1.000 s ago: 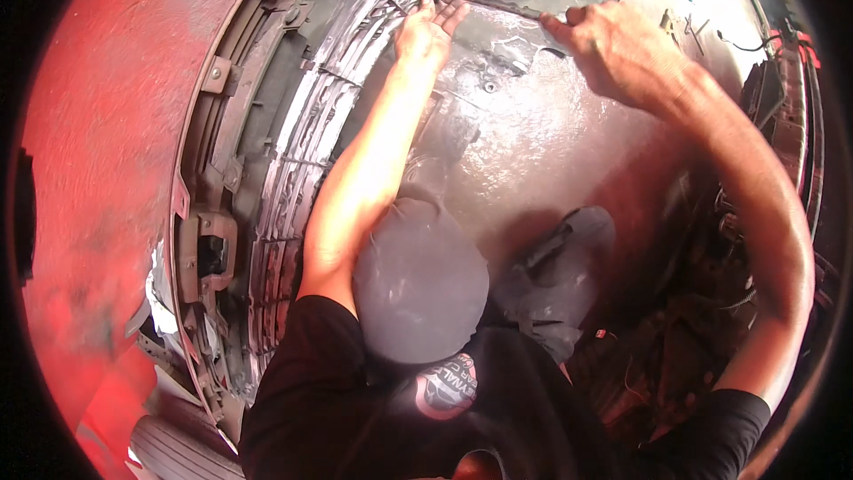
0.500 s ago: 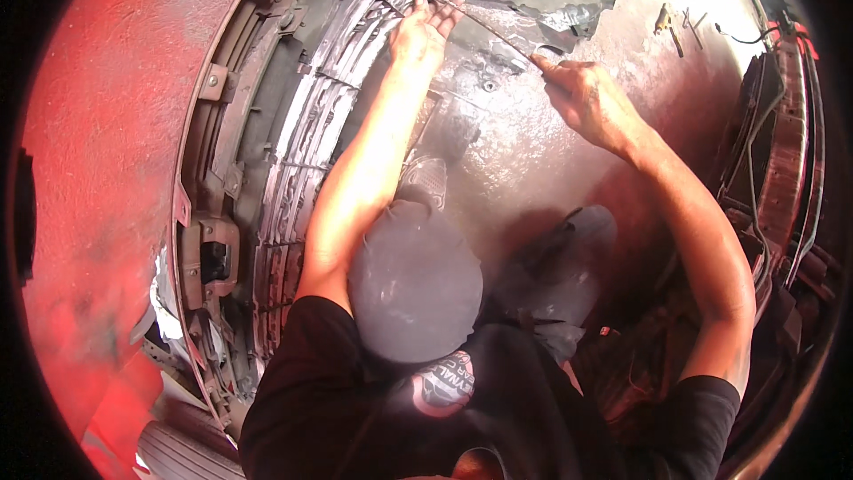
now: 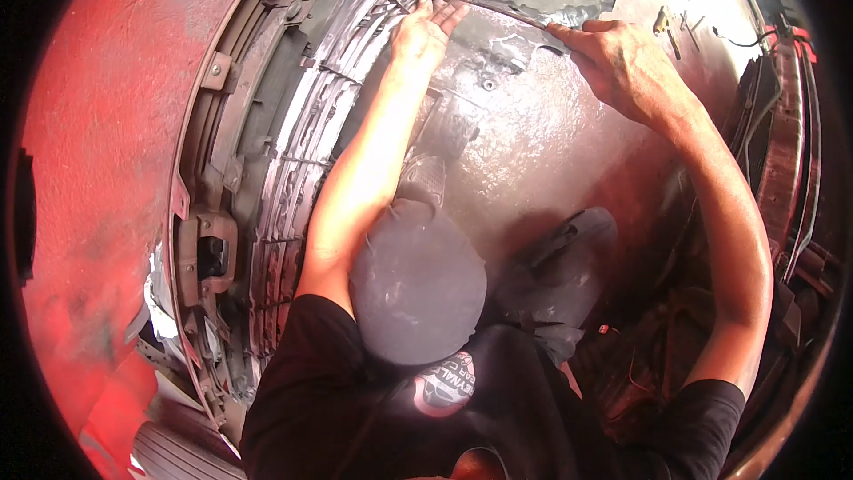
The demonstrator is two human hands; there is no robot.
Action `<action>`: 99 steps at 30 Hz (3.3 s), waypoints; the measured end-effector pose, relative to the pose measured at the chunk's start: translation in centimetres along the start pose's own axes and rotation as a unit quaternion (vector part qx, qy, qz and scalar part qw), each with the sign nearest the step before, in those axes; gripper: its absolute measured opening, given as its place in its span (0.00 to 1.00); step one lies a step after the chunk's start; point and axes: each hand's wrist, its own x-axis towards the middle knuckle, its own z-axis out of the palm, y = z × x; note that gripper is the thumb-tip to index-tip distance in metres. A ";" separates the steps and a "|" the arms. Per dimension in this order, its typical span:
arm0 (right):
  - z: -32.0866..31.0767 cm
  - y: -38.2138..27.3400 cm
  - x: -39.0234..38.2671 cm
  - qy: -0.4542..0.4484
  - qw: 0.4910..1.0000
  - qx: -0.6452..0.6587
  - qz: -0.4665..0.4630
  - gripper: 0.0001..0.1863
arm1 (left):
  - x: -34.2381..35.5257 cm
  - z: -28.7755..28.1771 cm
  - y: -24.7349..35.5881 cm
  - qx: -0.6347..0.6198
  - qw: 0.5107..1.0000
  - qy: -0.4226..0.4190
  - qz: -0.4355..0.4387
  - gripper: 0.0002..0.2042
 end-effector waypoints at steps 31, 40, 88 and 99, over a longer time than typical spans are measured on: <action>-3.1 -0.4 2.0 -0.041 0.999 0.004 -0.011 0.17 | 0.0 0.0 0.0 -0.011 1.000 0.011 0.006 0.05; -3.6 -2.0 4.6 -0.029 0.980 -0.154 -0.121 0.16 | 0.5 0.1 -0.6 0.001 0.997 0.056 0.050 0.06; 11.0 -3.9 -1.9 0.057 0.990 0.008 0.128 0.24 | -0.1 -0.4 -0.2 0.017 0.999 -0.003 0.039 0.05; 12.7 -7.3 -2.2 0.111 0.914 0.319 0.225 0.22 | 0.0 0.0 0.2 0.001 1.000 0.006 0.003 0.05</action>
